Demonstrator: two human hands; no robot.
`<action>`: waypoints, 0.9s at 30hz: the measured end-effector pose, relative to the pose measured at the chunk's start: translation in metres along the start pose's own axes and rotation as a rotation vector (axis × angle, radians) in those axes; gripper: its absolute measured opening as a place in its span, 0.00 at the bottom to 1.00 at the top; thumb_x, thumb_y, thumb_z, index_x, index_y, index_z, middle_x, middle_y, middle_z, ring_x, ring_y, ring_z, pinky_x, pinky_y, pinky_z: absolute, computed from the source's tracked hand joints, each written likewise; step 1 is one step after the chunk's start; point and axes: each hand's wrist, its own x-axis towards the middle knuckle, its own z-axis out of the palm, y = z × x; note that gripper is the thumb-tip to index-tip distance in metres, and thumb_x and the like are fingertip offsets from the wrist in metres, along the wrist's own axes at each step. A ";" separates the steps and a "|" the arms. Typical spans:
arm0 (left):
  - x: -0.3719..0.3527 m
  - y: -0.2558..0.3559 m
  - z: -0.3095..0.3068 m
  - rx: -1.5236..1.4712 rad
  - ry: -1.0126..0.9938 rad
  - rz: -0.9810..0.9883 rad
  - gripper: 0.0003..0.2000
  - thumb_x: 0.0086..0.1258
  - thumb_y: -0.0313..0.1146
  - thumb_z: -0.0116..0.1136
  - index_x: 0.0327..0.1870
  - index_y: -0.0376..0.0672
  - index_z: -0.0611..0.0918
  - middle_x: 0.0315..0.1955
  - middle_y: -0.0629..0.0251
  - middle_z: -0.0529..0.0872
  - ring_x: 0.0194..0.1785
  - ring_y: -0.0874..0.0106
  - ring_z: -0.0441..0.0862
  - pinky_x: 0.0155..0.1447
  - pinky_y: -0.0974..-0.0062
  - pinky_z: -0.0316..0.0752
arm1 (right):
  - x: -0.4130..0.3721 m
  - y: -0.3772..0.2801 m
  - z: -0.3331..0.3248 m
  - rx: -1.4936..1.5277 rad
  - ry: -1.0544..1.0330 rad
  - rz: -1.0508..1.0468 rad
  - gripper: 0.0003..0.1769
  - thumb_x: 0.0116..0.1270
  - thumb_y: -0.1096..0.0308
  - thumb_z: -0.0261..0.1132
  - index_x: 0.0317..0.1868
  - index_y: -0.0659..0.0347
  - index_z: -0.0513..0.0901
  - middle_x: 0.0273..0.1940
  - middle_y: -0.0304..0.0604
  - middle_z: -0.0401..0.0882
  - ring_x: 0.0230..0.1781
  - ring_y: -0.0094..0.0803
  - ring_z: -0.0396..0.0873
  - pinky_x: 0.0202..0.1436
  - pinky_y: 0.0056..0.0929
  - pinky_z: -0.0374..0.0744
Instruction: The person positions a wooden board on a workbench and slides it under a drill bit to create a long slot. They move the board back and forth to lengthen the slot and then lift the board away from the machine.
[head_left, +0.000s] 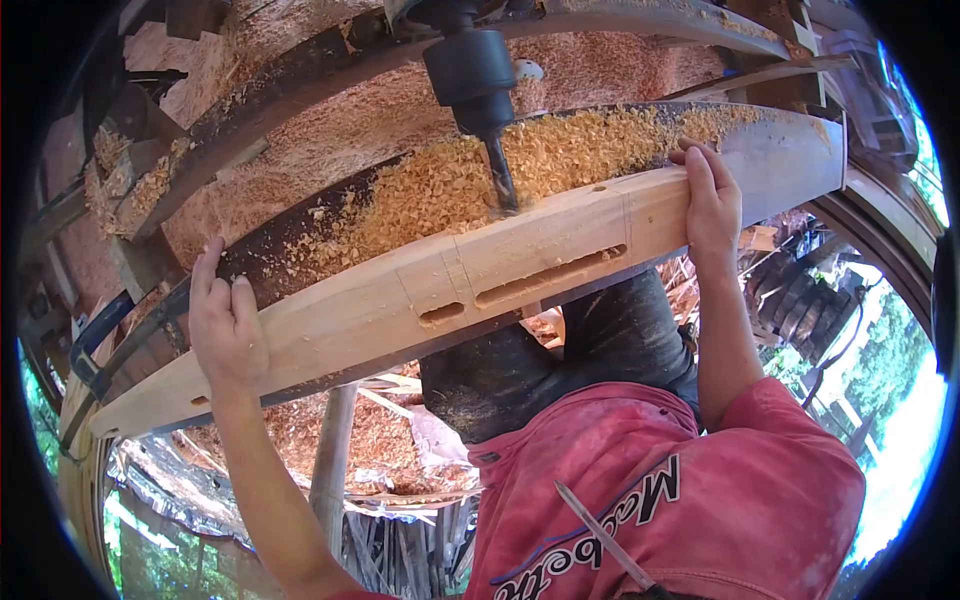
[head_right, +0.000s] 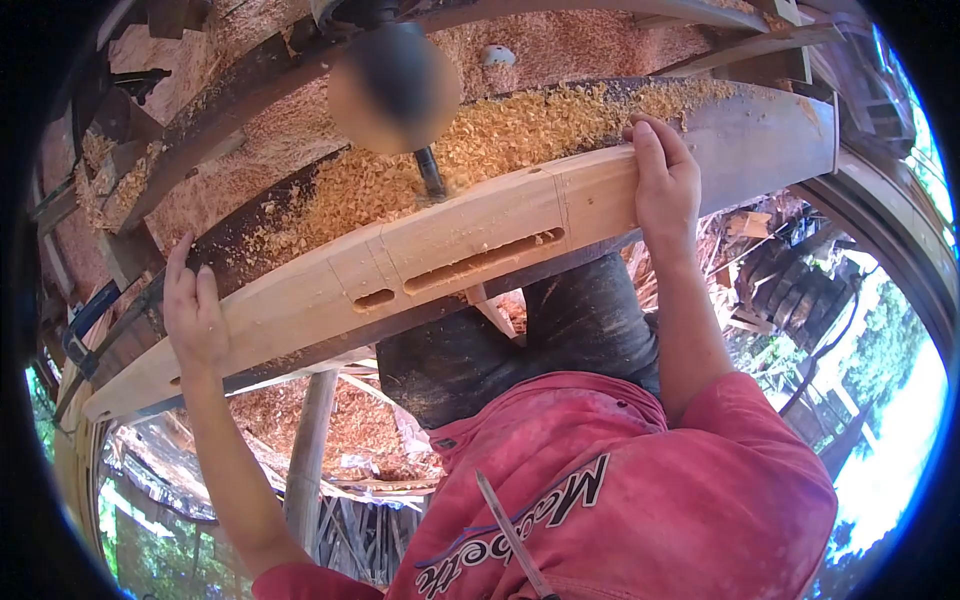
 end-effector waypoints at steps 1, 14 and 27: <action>0.001 0.000 0.000 0.000 0.000 0.002 0.13 0.75 0.29 0.50 0.31 0.26 0.76 0.68 0.47 0.77 0.72 0.43 0.71 0.74 0.57 0.65 | 0.000 -0.001 0.000 0.018 0.003 0.018 0.20 0.78 0.60 0.61 0.57 0.69 0.84 0.47 0.45 0.88 0.49 0.27 0.82 0.58 0.25 0.75; -0.001 0.005 0.003 0.006 0.141 -0.018 0.14 0.76 0.29 0.50 0.31 0.27 0.76 0.58 0.48 0.83 0.55 0.53 0.81 0.61 0.65 0.72 | 0.008 0.000 -0.001 -0.081 -0.044 0.053 0.20 0.78 0.57 0.60 0.52 0.68 0.86 0.43 0.41 0.87 0.43 0.23 0.80 0.53 0.23 0.75; -0.048 0.004 0.006 -0.075 -0.056 -0.244 0.19 0.77 0.37 0.51 0.25 0.32 0.81 0.21 0.48 0.83 0.25 0.52 0.81 0.34 0.57 0.71 | -0.063 0.020 -0.023 0.023 -0.080 0.155 0.17 0.80 0.58 0.59 0.48 0.66 0.83 0.38 0.35 0.82 0.42 0.18 0.74 0.47 0.21 0.73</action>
